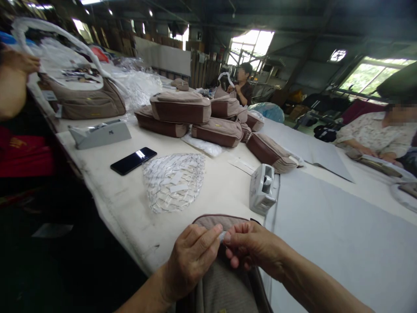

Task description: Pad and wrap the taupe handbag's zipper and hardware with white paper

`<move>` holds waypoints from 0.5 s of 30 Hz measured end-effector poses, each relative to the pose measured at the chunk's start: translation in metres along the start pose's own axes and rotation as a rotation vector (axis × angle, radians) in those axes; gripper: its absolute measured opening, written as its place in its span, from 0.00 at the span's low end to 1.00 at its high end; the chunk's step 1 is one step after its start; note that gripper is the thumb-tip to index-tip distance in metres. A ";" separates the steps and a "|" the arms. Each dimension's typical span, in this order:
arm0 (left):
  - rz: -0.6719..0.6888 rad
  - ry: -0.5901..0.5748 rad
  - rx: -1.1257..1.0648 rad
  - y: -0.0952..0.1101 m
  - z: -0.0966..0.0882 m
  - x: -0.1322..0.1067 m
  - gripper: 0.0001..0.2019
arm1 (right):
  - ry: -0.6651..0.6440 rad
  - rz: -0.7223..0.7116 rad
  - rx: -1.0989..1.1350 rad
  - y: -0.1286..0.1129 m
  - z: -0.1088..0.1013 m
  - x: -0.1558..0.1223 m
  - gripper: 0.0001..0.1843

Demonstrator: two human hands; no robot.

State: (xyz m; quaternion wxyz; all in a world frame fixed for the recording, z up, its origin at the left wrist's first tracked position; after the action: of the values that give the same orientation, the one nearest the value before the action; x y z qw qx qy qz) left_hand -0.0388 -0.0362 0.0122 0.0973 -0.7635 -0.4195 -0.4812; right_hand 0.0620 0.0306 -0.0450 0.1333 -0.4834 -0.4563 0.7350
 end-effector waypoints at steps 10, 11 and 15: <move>-0.039 -0.083 -0.019 -0.003 0.012 0.007 0.07 | 0.070 0.097 -0.124 -0.001 0.003 -0.004 0.05; -0.043 -0.089 -0.018 -0.003 0.013 0.008 0.07 | 0.088 0.094 -0.118 -0.001 0.003 -0.006 0.03; -0.076 -0.077 -0.034 -0.002 0.012 0.009 0.06 | 0.189 0.007 -0.077 -0.001 -0.001 -0.014 0.09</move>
State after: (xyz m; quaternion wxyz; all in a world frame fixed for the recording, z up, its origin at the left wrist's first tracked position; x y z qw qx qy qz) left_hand -0.0308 -0.0234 0.0124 0.0497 -0.7664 -0.4435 -0.4619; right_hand 0.0694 0.0225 -0.0355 0.1545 -0.5570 -0.4677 0.6687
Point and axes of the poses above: each hand's wrist, its own x-axis towards the middle knuckle, its own z-axis out of the palm, y = z × x, the point moved 9 cm from there along x, towards the middle knuckle, and after that the axes turned 9 degrees about -z, right-handed, at the moved point
